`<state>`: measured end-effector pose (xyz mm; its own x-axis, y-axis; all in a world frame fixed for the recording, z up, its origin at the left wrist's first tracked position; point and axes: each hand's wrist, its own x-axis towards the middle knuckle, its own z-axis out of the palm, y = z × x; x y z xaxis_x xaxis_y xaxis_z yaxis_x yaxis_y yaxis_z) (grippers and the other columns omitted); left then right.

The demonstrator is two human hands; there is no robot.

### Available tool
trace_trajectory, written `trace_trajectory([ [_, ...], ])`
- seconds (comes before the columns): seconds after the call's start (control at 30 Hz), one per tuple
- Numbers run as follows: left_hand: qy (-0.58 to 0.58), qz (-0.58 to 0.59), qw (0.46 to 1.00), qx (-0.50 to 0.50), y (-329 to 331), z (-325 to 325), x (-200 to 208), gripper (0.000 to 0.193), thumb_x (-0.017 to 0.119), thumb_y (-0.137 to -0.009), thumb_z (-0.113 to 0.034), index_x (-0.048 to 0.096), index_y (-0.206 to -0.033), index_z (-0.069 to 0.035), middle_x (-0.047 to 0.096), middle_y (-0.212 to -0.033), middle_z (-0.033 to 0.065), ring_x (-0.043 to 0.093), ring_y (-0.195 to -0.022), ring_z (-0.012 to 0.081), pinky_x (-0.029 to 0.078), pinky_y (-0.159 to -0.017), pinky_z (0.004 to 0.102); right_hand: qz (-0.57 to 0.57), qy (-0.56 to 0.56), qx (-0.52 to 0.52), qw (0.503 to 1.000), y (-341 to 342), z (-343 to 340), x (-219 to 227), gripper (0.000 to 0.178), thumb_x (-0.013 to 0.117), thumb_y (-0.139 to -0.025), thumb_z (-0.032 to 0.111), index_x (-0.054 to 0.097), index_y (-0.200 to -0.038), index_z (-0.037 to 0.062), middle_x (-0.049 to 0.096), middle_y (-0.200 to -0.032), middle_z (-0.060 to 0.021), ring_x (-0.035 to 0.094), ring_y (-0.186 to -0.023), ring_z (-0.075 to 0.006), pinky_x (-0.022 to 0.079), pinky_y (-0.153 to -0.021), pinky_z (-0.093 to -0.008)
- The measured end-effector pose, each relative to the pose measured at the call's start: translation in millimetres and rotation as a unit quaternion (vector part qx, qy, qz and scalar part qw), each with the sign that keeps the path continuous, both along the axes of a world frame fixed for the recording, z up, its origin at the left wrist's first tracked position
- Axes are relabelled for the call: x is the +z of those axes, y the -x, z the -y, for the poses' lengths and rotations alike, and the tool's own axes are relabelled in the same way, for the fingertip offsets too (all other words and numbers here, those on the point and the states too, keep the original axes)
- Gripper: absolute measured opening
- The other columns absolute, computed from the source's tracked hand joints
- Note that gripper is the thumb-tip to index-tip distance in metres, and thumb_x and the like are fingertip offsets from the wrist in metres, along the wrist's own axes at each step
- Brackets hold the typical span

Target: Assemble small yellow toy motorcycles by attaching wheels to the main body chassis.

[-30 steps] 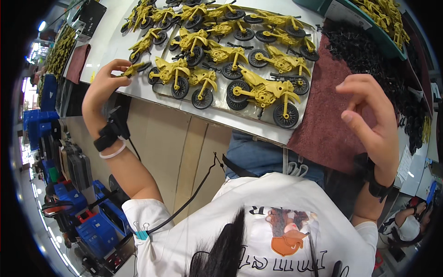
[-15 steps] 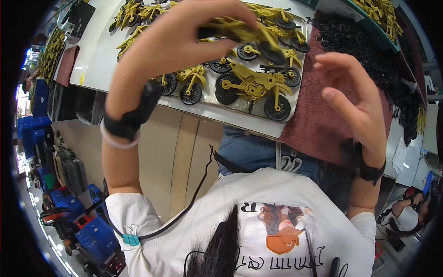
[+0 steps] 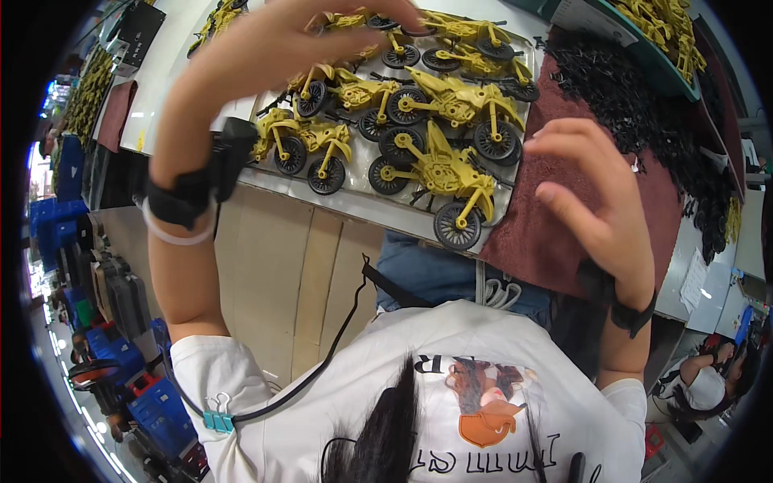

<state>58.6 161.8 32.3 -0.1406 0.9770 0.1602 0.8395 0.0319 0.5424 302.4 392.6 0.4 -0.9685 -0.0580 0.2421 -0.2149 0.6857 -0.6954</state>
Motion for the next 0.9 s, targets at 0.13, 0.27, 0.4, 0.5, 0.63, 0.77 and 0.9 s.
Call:
trace_trajectory([
  [0.13,0.047,-0.041,0.977,0.205,63.0,111.6,20.7,0.029,0.054,-0.096,-0.017,0.062,-0.121,-0.006,0.061,-0.124,0.0070,0.055,-0.117,0.0186,0.043,-0.099,0.0319,0.019,-0.068,0.081,0.994,-6.6,28.3,1.9,0.045,0.074,-0.074,0.017,0.065,-0.117,0.0115,0.053,-0.124,-0.0147,0.051,-0.116,-0.0312,0.043,-0.092,-0.0376],
  [0.27,0.062,-0.026,0.925,0.374,94.5,157.4,17.3,0.033,0.054,-0.095,-0.025,0.062,-0.121,-0.007,0.066,-0.113,0.0027,0.059,-0.101,0.0142,0.045,-0.087,0.0292,-0.027,-0.141,0.105,0.984,-4.2,56.9,-9.1,0.048,0.077,-0.068,0.021,0.067,-0.115,0.0163,0.052,-0.127,-0.0138,0.051,-0.115,-0.0311,0.043,-0.091,-0.0417],
  [0.4,0.144,0.028,0.890,0.432,106.5,178.9,-28.9,0.038,0.061,-0.092,-0.027,0.059,-0.125,-0.009,0.064,-0.115,0.0069,0.058,-0.096,0.0163,0.046,-0.078,0.0286,-0.107,-0.238,0.107,0.959,2.6,61.4,-24.7,0.031,0.060,-0.072,0.014,0.065,-0.103,0.0101,0.056,-0.121,-0.0107,0.053,-0.113,-0.0274,0.044,-0.094,-0.0382],
  [0.5,0.177,0.065,0.890,0.415,96.6,164.1,-58.2,0.050,0.074,-0.083,-0.033,0.058,-0.124,-0.008,0.061,-0.116,0.0135,0.058,-0.098,0.0206,0.048,-0.082,0.0325,-0.105,-0.229,0.100,0.963,5.5,58.9,-25.9,0.030,0.060,-0.075,0.012,0.066,-0.104,0.0100,0.057,-0.122,-0.0106,0.053,-0.116,-0.0276,0.044,-0.096,-0.0395],
  [0.63,0.167,-0.005,0.886,0.434,82.5,156.1,-60.4,0.055,0.079,-0.074,-0.028,0.057,-0.115,0.002,0.060,-0.105,0.0123,0.055,-0.089,0.0196,0.047,-0.079,0.0301,-0.080,-0.209,0.099,0.970,2.7,57.6,-21.0,0.036,0.063,-0.076,0.011,0.065,-0.112,0.0103,0.055,-0.126,-0.0118,0.051,-0.120,-0.0294,0.043,-0.099,-0.0420],
  [0.77,0.230,0.028,0.858,0.458,88.0,161.7,-61.5,0.048,0.073,-0.071,-0.020,0.054,-0.109,0.004,0.054,-0.091,0.0089,0.052,-0.082,0.0169,0.045,-0.072,0.0292,-0.009,-0.133,0.086,0.987,-6.7,45.0,-2.3,0.052,0.071,-0.072,0.009,0.060,-0.122,0.0111,0.051,-0.132,-0.0134,0.049,-0.122,-0.0333,0.041,-0.100,-0.0447],
  [0.9,0.169,0.062,0.863,0.472,83.4,171.9,-63.4,0.045,0.072,-0.074,-0.021,0.055,-0.111,-0.001,0.054,-0.091,0.0060,0.051,-0.079,0.0138,0.044,-0.069,0.0268,0.001,-0.112,0.036,0.993,-16.0,30.6,4.5,0.054,0.074,-0.070,0.006,0.060,-0.122,0.0100,0.050,-0.133,-0.0142,0.049,-0.121,-0.0349,0.041,-0.099,-0.0441],
])
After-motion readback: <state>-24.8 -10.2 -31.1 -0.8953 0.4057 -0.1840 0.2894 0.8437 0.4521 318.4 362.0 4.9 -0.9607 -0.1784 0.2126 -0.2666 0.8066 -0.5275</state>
